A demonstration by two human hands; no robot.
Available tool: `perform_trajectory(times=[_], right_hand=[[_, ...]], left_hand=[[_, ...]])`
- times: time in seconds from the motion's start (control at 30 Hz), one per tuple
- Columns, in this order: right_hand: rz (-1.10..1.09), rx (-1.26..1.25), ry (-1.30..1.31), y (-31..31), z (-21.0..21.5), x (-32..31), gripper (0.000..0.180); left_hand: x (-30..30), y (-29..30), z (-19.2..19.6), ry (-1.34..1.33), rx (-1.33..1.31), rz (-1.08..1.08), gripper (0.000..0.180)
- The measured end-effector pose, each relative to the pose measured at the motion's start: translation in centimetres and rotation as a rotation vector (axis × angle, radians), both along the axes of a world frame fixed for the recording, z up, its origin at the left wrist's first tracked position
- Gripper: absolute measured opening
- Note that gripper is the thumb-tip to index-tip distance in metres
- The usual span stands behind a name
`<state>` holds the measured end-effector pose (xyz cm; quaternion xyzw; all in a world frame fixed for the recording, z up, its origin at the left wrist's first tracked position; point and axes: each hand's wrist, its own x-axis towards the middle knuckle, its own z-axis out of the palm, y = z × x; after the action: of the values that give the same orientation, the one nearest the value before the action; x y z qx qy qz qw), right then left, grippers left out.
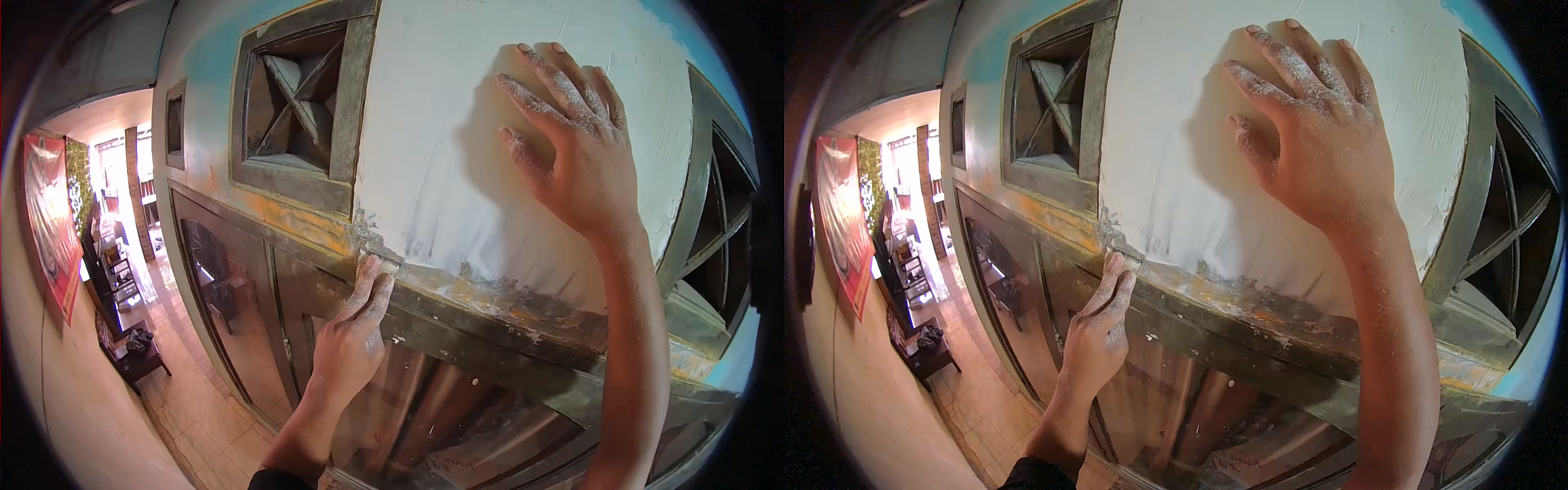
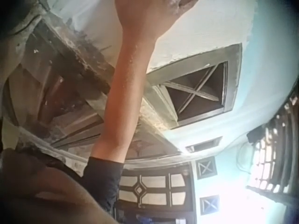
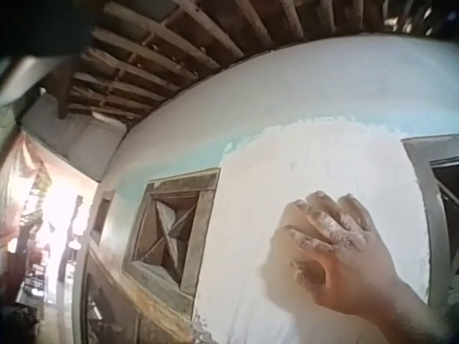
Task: Applying wall filler or putty to the gap between a wall and a wooden frame using a scraper.
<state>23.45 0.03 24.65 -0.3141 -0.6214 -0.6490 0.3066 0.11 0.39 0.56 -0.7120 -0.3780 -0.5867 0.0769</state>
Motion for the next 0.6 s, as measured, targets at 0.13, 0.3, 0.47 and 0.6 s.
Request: perform_trajectory(times=[0.13, 0.3, 0.47, 0.6], right_hand=[[0.01, -0.004, 0.005, -0.3, 0.0, -0.1, 0.045], [0.028, -0.006, 0.004, -0.2, -0.2, 0.0, 0.045], [0.015, -0.026, 0.011, -0.1, -0.2, 0.1, 0.045], [0.01, -0.01, 0.007, -0.2, -0.1, 0.0, 0.045]], left_hand=[[0.2, -0.6, 0.9, -0.019, -0.06, -0.006, 0.061], [0.0, 0.0, 0.0, 0.028, 0.032, 0.027, 0.063], [-0.1, 0.8, -0.2, 0.047, 0.058, 0.059, 0.064], [-0.2, 0.7, -0.4, 0.031, 0.061, 0.051, 0.064]])
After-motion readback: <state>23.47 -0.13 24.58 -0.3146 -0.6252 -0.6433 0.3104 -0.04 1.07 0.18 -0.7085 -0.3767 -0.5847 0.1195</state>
